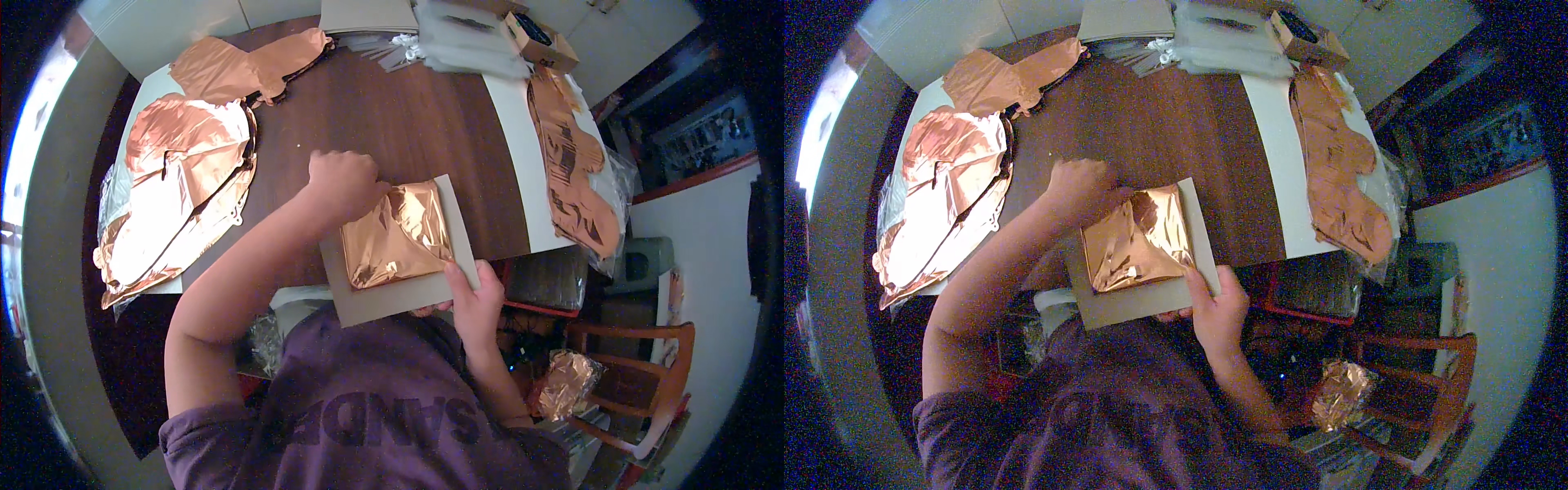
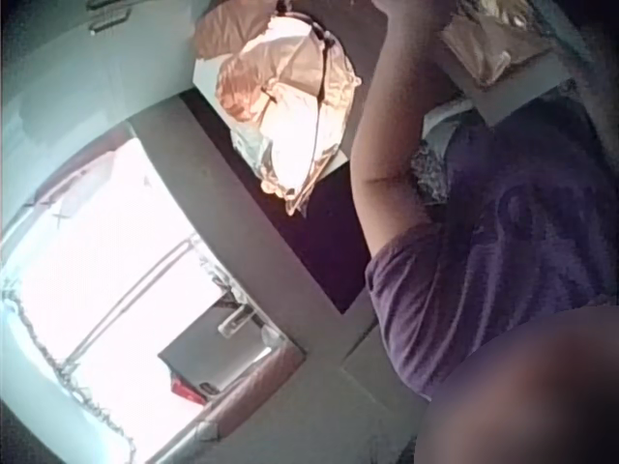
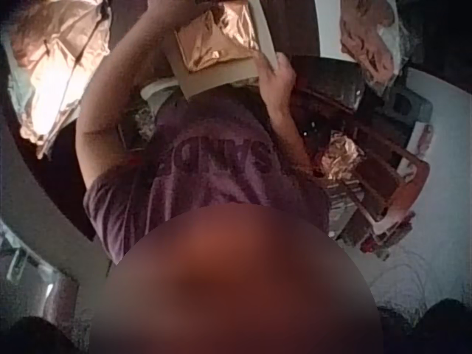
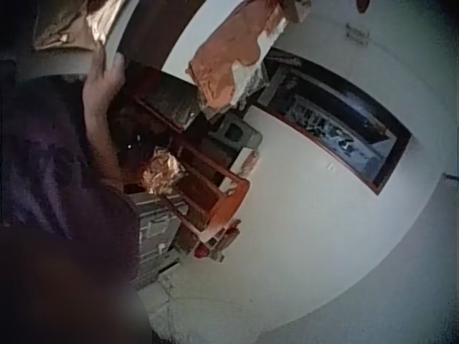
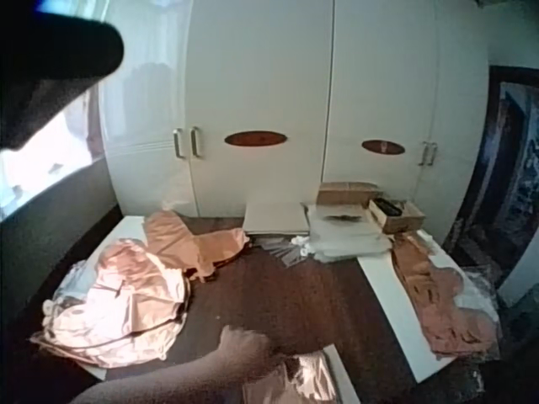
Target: Folding foil balloons and placing them onto cardboard backings for packaging.
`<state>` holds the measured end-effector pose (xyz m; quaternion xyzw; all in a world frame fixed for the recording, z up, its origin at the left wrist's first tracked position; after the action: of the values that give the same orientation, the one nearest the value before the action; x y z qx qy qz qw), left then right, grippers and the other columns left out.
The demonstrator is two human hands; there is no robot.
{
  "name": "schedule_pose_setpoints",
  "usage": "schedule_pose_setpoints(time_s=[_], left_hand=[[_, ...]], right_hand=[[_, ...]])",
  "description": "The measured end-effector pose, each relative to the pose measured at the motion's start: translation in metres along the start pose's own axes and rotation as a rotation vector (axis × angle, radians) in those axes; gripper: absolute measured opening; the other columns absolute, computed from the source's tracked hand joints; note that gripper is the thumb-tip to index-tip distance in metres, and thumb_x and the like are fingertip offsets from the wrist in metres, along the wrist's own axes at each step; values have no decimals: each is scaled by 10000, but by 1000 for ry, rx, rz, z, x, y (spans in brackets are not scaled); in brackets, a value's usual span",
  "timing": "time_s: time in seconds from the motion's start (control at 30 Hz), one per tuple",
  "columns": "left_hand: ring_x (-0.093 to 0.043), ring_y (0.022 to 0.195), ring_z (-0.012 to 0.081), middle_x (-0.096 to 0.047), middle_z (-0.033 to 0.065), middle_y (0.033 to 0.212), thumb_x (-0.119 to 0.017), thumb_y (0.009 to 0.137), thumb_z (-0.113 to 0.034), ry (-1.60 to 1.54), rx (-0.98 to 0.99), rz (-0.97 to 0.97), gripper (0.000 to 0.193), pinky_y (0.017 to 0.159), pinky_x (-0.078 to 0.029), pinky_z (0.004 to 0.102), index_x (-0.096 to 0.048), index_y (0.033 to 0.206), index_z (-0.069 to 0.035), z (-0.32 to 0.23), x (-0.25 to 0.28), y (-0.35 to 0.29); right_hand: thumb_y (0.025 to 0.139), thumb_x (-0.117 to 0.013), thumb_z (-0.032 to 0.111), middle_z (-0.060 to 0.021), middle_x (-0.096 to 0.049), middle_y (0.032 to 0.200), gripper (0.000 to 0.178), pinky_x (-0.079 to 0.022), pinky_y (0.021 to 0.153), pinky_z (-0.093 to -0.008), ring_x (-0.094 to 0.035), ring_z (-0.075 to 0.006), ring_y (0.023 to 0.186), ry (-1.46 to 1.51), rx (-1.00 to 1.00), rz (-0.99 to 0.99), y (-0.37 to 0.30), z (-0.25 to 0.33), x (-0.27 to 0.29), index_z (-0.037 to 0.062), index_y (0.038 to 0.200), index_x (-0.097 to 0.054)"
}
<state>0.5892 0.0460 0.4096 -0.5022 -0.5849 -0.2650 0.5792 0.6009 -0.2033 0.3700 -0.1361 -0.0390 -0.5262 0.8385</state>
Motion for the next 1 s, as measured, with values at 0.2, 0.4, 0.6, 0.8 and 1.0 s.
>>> schedule_pose_setpoints(time_s=[0.2, 0.4, 0.6, 0.8, 1.0], left_hand=[[-483, 1203, 319, -572, 118, 1179, -683, 737, -344, 300, -195, -402, 459, 1082, -282, 528, -635, 1124, -103, -16, -22, -27], [-332, 1362, 381, -390, 209, 1458, -479, 892, -599, -9, -226, -453, 803, 1120, -187, 585, -407, 1396, 22, -12, -62, -51], [-262, 1413, 392, -345, 205, 1500, -448, 911, -562, -42, -224, -502, 787, 1148, -119, 567, -351, 1448, 6, -16, -75, -56], [-258, 1435, 376, -354, 200, 1507, -452, 881, -418, -17, -254, -605, 688, 1163, -122, 556, -401, 1437, -16, -16, -87, -55], [-225, 1449, 364, -330, 214, 1516, -445, 850, -354, -8, -226, -529, 698, 1173, -99, 543, -393, 1412, 56, -18, -79, -60]], right_hand=[[912, -668, 220, -144, -671, 722, 225, -513, 500, -375, -659, -254, 581, -241, 85, -73, 9, -9, -6, 8, 878, -600], [882, -677, 320, -178, -643, 704, 302, -494, 577, -459, -642, -378, 637, -799, 270, -117, 11, 2, -2, 27, 895, -605], [881, -638, 304, -206, -522, 1292, 502, -369, 994, -514, -472, -396, 1215, -1014, 860, -85, 18, 63, -7, 16, 1277, -523], [949, -507, 374, -237, -352, 1488, 667, -157, 1163, -523, -306, -382, 1399, -893, 922, 439, 62, 36, -72, -62, 1428, -346], [945, -479, 470, -217, -284, 1534, 745, -101, 1168, -552, -252, -357, 1433, -1160, 831, 346, 81, 25, -45, -50, 1451, -313]])
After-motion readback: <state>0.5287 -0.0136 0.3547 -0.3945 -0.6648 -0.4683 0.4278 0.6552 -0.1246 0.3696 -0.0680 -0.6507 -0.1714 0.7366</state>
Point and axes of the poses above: each hand's wrist, its own y-axis towards the middle knuckle, its own x-axis out of the back of the hand, z = x × y, the point moved 2 cm from there along y, towards the middle knuckle
